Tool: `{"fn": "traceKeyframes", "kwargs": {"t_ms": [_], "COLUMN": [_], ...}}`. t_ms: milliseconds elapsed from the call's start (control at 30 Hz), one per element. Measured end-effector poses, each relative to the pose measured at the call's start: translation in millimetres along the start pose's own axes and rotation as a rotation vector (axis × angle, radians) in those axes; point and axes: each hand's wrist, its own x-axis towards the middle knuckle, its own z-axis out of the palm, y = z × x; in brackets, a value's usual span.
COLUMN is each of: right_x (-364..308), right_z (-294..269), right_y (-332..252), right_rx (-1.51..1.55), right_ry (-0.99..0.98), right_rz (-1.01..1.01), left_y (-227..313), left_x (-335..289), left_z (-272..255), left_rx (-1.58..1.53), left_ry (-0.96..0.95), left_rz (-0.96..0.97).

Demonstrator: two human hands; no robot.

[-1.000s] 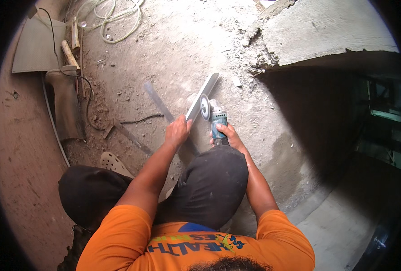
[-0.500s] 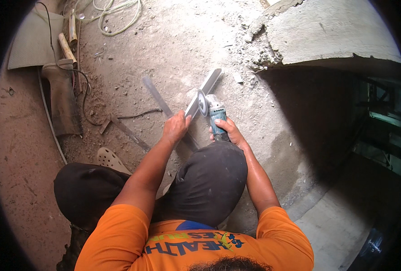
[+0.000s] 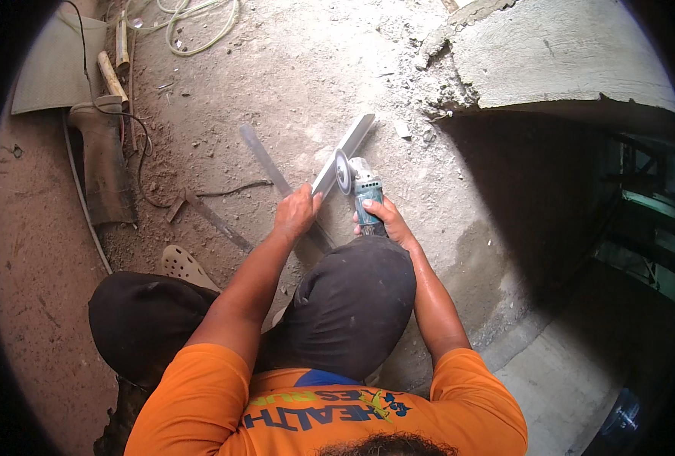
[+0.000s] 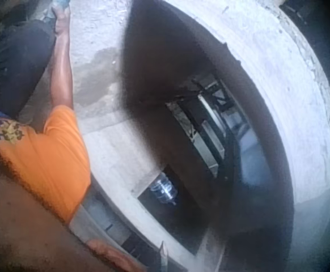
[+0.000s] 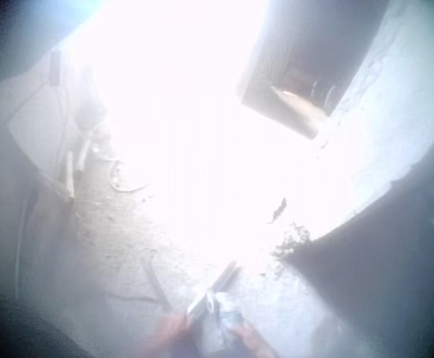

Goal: The person marks a metal strip with a marker and a square, then uses an angle grinder to cut the strip. The person repeats the process of marking and cutting on another metal strip.

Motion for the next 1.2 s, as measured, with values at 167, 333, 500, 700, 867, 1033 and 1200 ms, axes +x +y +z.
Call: {"fn": "traceKeyframes", "kwargs": {"t_ms": [167, 333, 500, 700, 867, 1033, 1200], "right_x": [1.2, 3.1, 2.8, 1.4, 1.7, 2.1, 3.5], "right_z": [-0.7, -1.3, -0.9, 2.8, 4.8, 2.7, 1.3], "right_y": [0.3, 0.8, -1.5, -3.4, -2.1, 0.2, 3.0], "right_rx": [-0.012, -0.028, -0.019, -0.009, -0.019, -0.010, -0.039], "right_ry": [0.021, 0.003, -0.008, 0.016, 0.042, 0.015, 0.005], "right_rz": [0.020, -0.008, -0.014, -0.015, -0.022, -0.024, -0.037], "left_y": [-0.9, 0.6, 2.8, 0.8, -2.2, -4.1, -3.8], "left_x": [0.2, -0.5, -2.2, -2.1, 0.3, 1.7, 0.5], "left_z": [1.0, -0.4, -2.2, -1.5, -0.1, 1.0, 0.9], "left_rx": [0.025, 0.030, 0.028, 0.010, -0.009, -0.017, -0.018], "left_ry": [-0.017, 0.009, 0.005, 0.009, -0.037, -0.027, -0.002], "left_rz": [-0.006, 0.015, 0.012, 0.020, -0.002, 0.013, 0.031]}}
